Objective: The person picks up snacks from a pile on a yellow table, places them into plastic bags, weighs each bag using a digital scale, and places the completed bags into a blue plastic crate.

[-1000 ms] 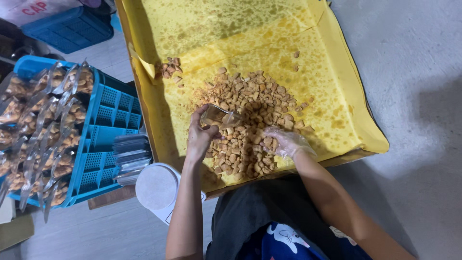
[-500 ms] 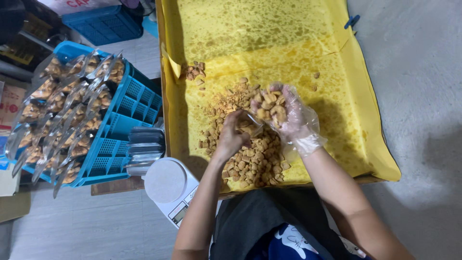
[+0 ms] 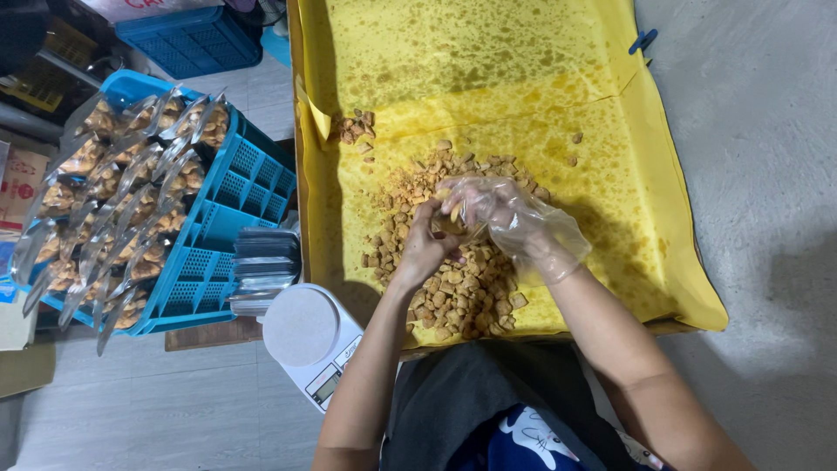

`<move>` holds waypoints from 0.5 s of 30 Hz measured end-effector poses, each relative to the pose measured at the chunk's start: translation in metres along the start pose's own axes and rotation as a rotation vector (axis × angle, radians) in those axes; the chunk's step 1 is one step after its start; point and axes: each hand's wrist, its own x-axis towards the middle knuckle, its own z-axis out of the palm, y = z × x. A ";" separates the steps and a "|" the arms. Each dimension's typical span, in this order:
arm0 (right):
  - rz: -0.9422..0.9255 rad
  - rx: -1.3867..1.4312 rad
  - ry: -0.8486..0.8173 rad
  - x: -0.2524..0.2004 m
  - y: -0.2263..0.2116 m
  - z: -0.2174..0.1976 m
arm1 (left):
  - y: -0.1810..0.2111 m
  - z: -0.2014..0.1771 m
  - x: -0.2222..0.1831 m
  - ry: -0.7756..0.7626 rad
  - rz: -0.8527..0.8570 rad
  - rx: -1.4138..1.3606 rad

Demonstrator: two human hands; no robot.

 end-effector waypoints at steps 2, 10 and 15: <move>0.178 0.020 0.031 -0.004 -0.025 0.008 | -0.004 -0.003 0.003 0.010 0.010 0.019; -0.069 -0.309 0.080 -0.061 -0.023 -0.077 | -0.004 -0.012 0.000 0.024 0.120 0.143; 0.983 -0.541 0.903 -0.119 -0.011 -0.132 | 0.001 -0.025 -0.004 0.098 0.105 0.208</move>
